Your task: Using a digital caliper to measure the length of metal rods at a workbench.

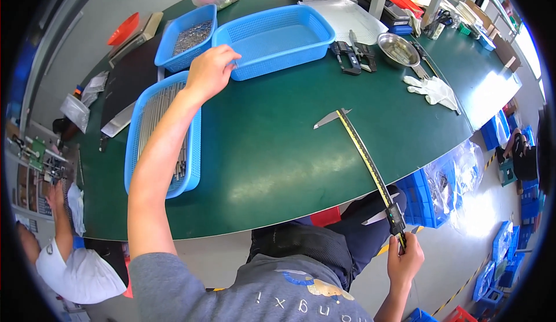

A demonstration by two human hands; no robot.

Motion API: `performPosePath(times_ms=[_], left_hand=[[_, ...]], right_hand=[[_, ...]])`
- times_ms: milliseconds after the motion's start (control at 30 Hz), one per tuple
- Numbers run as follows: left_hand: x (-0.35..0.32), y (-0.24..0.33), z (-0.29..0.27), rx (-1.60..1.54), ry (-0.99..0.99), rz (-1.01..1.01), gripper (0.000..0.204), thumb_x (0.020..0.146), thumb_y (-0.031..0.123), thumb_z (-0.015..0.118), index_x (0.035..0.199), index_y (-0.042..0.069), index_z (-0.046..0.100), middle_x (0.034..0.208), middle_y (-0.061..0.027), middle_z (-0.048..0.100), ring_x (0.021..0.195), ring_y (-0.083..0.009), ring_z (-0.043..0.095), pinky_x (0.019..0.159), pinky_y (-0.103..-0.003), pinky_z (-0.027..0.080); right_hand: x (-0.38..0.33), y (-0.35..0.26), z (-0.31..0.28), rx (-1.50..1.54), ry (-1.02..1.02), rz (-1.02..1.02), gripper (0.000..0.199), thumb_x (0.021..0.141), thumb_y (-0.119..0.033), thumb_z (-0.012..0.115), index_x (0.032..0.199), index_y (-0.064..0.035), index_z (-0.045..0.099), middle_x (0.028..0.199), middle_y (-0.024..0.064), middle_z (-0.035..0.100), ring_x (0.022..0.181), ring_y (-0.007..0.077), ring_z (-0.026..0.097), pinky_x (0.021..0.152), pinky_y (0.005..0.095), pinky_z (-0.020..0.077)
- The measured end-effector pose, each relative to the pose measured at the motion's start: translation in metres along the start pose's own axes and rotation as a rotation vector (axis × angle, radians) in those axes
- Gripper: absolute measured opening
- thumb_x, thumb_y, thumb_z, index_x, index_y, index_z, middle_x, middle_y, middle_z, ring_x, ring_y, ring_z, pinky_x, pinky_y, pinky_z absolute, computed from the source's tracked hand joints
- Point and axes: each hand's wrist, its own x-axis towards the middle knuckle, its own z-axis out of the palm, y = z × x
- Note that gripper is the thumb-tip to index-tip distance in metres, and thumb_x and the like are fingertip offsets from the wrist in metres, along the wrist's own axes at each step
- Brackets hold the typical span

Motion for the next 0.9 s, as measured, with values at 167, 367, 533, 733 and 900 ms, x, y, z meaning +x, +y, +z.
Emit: performPosePath(times_ms=[167,367,533,733,900], left_hand=[[-0.040,0.004,-0.044,0.266,-0.143,-0.517,0.015,0.077,0.012,0.066,0.091,0.006,0.064,0.099,-0.0118,0.066,0.096,-0.0302,0.062,0.080,-0.040,0.050],[-0.081,0.010,-0.084,0.117,-0.583,-0.905,0.016,0.076,0.019,0.066,0.070,0.004,0.065,0.078,-0.0172,0.067,0.078,-0.0345,0.066,0.074,-0.042,0.051],[-0.068,0.014,-0.082,0.235,-0.742,-0.904,0.026,0.074,0.020,0.066,0.093,0.002,0.071,0.092,-0.0209,0.068,0.089,-0.0342,0.066,0.083,-0.042,0.051],[-0.050,0.021,-0.083,0.350,-0.798,-0.986,0.041,0.070,0.027,0.070,0.097,-0.005,0.068,0.102,-0.0214,0.067,0.096,-0.0336,0.065,0.086,-0.040,0.052],[-0.048,0.010,-0.078,0.313,-0.801,-1.049,0.039,0.070,0.026,0.071,0.091,-0.006,0.068,0.089,-0.0208,0.068,0.078,-0.0295,0.069,0.069,-0.039,0.057]], right_hand=[[-0.001,0.002,0.000,0.002,-0.011,0.003,0.024,0.077,-0.019,0.071,0.087,-0.0023,0.058,0.062,0.0088,0.051,0.047,0.0204,0.047,0.047,0.0311,0.0375],[0.001,0.006,0.000,0.052,-0.035,0.011,0.024,0.078,-0.018,0.071,0.088,-0.0004,0.058,0.060,0.0076,0.049,0.048,0.0178,0.044,0.046,0.0306,0.0349],[0.003,0.008,0.001,0.038,-0.034,-0.003,0.021,0.081,-0.015,0.069,0.085,0.0006,0.055,0.058,0.0055,0.045,0.048,0.0138,0.038,0.045,0.0301,0.0288],[0.000,0.011,0.002,0.027,-0.056,0.010,0.023,0.081,-0.018,0.070,0.087,0.0003,0.057,0.059,0.0058,0.046,0.047,0.0164,0.041,0.045,0.0309,0.0311],[0.000,0.011,-0.002,0.037,-0.074,0.037,0.023,0.081,-0.019,0.069,0.086,-0.0001,0.057,0.059,0.0064,0.048,0.048,0.0167,0.042,0.046,0.0311,0.0315]])
